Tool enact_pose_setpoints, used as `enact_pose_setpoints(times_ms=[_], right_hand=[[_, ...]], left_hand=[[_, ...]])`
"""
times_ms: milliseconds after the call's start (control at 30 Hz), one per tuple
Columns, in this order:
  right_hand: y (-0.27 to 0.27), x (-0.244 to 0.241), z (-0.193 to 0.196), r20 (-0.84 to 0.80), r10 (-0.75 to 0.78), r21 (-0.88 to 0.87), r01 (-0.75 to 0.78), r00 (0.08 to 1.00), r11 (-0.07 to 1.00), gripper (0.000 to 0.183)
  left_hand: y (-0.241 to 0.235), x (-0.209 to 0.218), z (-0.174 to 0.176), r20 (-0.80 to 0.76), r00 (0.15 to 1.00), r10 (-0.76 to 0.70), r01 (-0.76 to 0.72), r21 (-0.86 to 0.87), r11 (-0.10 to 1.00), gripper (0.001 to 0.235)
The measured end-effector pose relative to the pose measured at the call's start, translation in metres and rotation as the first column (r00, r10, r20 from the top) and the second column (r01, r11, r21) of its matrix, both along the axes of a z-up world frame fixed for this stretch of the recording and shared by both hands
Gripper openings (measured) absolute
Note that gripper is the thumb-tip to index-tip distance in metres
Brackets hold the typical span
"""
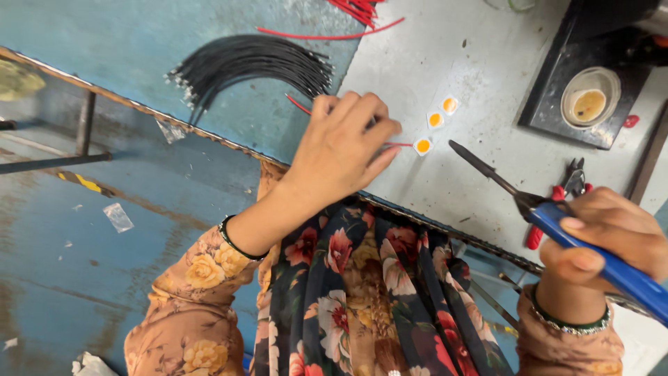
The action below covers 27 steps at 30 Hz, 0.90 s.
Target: The person solders red and black wires to small square LED modules on a workbench. They use a soldering iron and solder wire to attach each wire to the LED pads, then place the completed units aside.
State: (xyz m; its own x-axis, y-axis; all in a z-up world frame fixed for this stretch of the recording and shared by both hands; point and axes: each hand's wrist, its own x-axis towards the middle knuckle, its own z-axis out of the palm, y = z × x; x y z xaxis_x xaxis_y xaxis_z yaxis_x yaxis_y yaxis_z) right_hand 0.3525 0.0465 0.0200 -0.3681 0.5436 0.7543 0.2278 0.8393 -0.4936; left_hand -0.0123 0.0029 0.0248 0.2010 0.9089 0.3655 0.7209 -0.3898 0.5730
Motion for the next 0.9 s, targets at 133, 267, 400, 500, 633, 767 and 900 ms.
enact_pose_setpoints(times_ms=[133, 267, 400, 500, 633, 767, 900], right_hand=[[-0.005, 0.015, -0.018, -0.2, -0.145, -0.055, 0.137, 0.969, 0.989, 0.044], [-0.009, 0.024, -0.017, -0.185, -0.157, -0.099, 0.141, 0.97, 0.985, 0.05], [-0.007, 0.027, -0.015, -0.179, -0.192, -0.081, 0.18, 0.965, 0.98, 0.05], [-0.005, 0.028, -0.018, -0.21, -0.245, -0.07, 0.236, 0.946, 0.969, 0.048], [-0.009, 0.029, -0.018, -0.179, -0.248, -0.114, 0.231, 0.952, 0.966, 0.047], [-0.009, 0.024, -0.012, -0.089, -0.261, -0.106, 0.252, 0.961, 0.962, 0.047], [-0.006, 0.019, -0.009, -0.093, -0.264, -0.063, 0.259, 0.96, 0.964, 0.047]], left_hand=[[0.031, -0.022, 0.003, -0.151, 0.981, 0.125, -0.11, 0.104, 0.989, 0.028], [0.074, -0.037, -0.011, -0.316, 0.917, 0.244, -0.193, 0.183, 0.964, 0.026], [0.093, -0.033, -0.019, -0.393, 0.883, 0.256, -0.186, 0.207, 0.96, 0.03], [0.09, -0.032, -0.02, -0.404, 0.872, 0.276, -0.196, 0.227, 0.954, 0.024], [0.083, -0.038, -0.024, -0.389, 0.87, 0.303, -0.24, 0.202, 0.949, 0.024], [0.089, -0.04, -0.034, -0.443, 0.841, 0.309, -0.233, 0.218, 0.948, 0.019], [0.092, -0.039, -0.031, -0.51, 0.801, 0.314, -0.202, 0.262, 0.944, 0.012]])
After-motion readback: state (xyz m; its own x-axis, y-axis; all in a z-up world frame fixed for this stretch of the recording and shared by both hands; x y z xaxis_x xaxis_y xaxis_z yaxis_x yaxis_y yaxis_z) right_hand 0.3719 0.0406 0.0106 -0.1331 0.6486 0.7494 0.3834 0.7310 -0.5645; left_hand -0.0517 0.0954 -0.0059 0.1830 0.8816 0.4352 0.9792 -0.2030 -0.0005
